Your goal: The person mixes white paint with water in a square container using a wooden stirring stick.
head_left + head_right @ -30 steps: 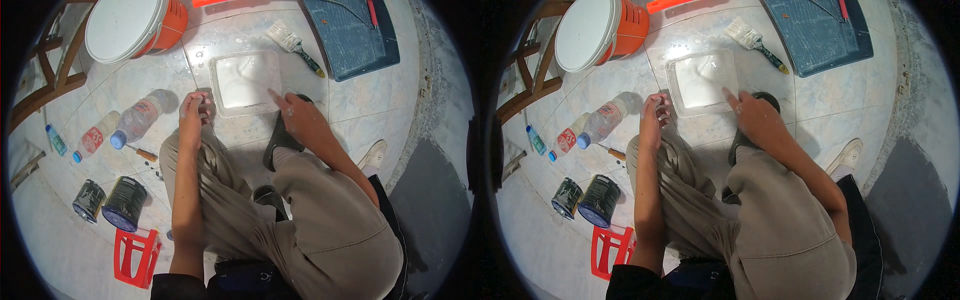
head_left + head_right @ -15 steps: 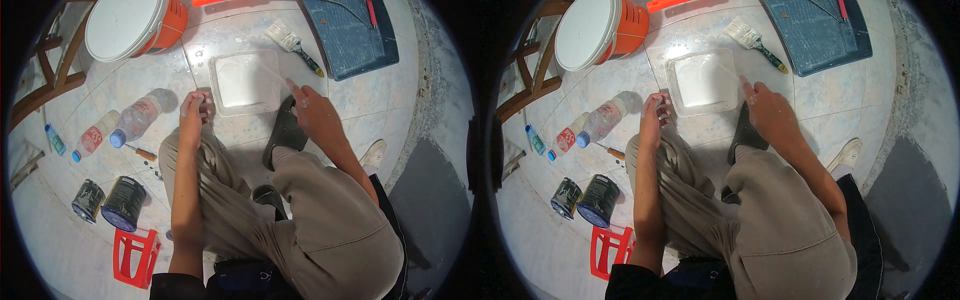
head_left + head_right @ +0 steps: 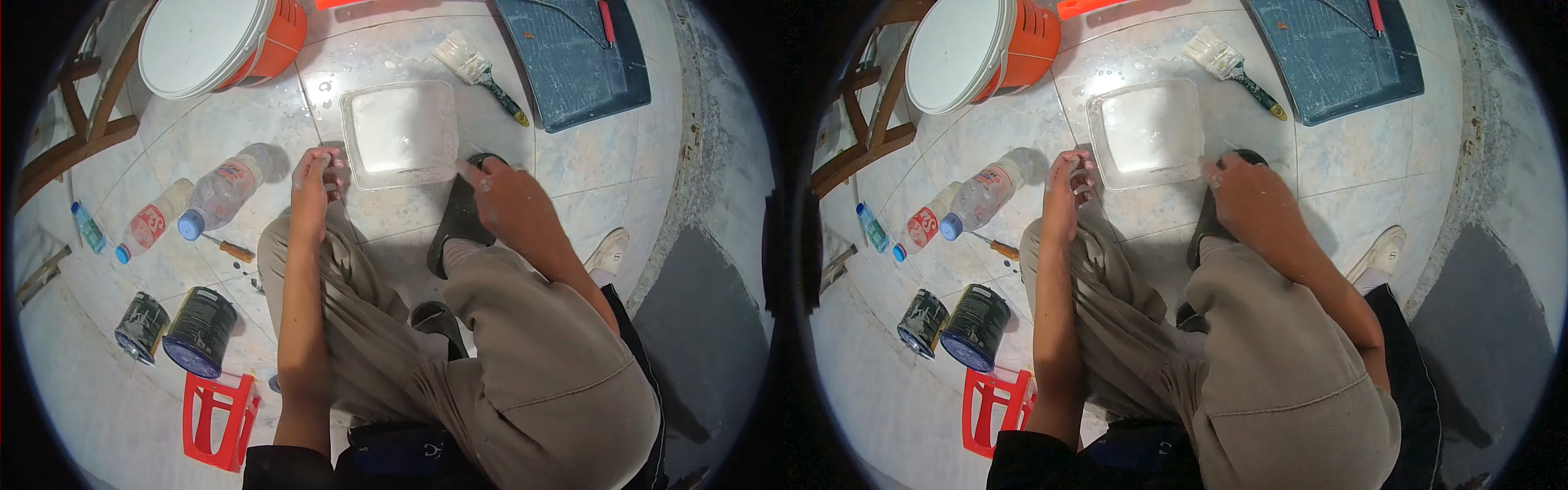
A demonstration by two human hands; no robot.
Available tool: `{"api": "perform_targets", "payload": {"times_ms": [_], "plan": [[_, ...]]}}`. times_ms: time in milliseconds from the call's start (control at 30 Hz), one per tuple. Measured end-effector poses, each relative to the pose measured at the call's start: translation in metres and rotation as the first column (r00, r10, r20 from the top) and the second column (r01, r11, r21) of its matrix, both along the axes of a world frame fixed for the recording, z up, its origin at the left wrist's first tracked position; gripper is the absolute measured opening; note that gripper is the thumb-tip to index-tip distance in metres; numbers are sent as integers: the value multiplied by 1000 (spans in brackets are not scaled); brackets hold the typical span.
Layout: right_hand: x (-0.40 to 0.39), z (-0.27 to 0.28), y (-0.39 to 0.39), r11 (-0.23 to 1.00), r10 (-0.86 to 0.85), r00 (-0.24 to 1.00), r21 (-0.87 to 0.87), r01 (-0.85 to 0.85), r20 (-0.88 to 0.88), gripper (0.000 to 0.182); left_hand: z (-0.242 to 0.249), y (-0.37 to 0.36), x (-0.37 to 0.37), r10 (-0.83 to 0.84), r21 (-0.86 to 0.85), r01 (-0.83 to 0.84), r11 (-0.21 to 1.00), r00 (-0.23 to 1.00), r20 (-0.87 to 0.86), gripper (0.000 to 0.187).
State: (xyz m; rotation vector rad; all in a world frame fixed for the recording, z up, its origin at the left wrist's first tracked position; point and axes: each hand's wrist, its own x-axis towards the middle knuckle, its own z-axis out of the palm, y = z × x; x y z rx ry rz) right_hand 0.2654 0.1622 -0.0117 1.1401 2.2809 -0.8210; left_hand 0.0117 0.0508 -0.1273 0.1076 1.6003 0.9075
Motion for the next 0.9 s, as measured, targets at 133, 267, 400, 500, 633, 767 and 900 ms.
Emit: {"api": "perform_targets", "payload": {"times_ms": [133,267,400,500,633,767,900], "plan": [[0,-2,7,986,-135,990,100,130,43,45,3,1,-1,13,-16,-13,1000,1000,-16,20],[-7,-33,-2,987,-66,995,142,77,-80,48,2,1,-1,0,-13,-1,1000,1000,-22,21],[-16,-34,-15,1000,-3,994,2,3,-106,49,3,1,-1,2,-18,-3,1000,1000,-31,21],[-7,-22,-19,998,42,995,-49,-47,-92,43,2,0,-2,4,0,-4,1000,1000,-15,21],[3,-1,-3,999,12,1000,34,-13,29,38,0,-1,-2,-1,-2,1,1000,1000,-9,20],[2,-3,3,987,-77,997,142,77,-9,40,0,-1,-2,-15,-2,15,1000,1000,-13,21],[-13,-28,-4,965,-124,981,210,154,-150,41,2,1,-1,-21,-15,20,1000,1000,-22,21]]}}
